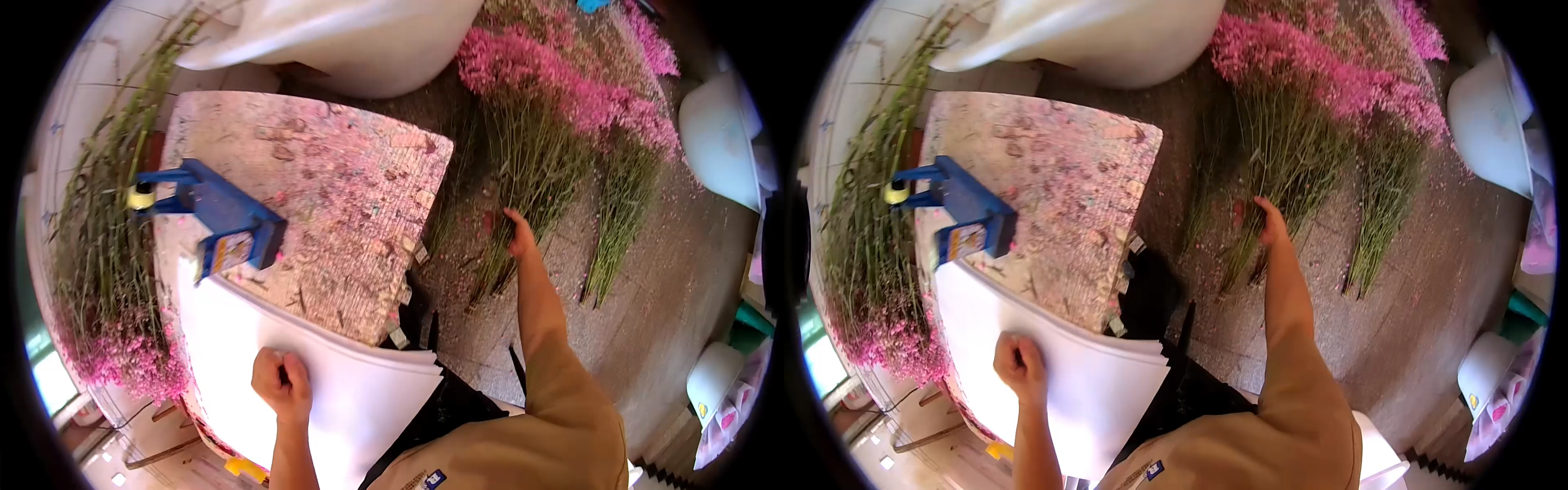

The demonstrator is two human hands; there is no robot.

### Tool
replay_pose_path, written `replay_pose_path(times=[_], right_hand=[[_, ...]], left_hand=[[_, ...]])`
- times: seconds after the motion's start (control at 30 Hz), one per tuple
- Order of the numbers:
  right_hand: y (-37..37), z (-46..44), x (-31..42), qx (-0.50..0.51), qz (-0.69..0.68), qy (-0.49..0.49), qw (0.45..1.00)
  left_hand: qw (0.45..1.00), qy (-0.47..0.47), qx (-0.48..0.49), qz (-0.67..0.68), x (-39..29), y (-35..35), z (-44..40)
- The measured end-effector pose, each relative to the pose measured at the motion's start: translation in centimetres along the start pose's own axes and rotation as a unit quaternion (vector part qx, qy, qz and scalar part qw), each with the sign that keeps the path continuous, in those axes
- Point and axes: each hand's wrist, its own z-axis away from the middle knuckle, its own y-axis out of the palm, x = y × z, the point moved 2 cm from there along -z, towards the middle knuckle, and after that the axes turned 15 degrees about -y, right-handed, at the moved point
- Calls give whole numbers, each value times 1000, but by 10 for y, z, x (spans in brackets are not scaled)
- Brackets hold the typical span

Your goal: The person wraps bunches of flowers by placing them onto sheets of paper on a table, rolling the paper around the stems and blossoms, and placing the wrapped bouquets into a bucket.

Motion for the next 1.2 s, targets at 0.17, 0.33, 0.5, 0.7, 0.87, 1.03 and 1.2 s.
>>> replay_pose_path(times=[0.17, 0.33, 0.5, 0.7, 0.87, 1.03, 1.2], right_hand=[[79, 29, 92, 29, -2, -116, 993], [171, 71, 308, 171, -222, -170, 945], [254, 209, 453, 383, -256, -124, 879], [320, 427, 416, 345, 28, -444, 826], [321, 513, 300, 441, 150, -528, 710], [311, 505, 210, 562, 280, -482, 611], [304, 409, 131, 582, 547, -399, 451]], left_hand=[[998, 35, -54, 13, -11, 0, 0], [992, 53, -57, 95, -19, -13, 30], [994, 29, -30, 97, 23, -43, 124], [997, 31, 59, -44, 39, -89, 257], [980, -83, -179, -22, 140, -112, 339], [841, -385, -375, 57, 226, -119, 426], [808, -391, -437, 61, 247, -114, 443]])
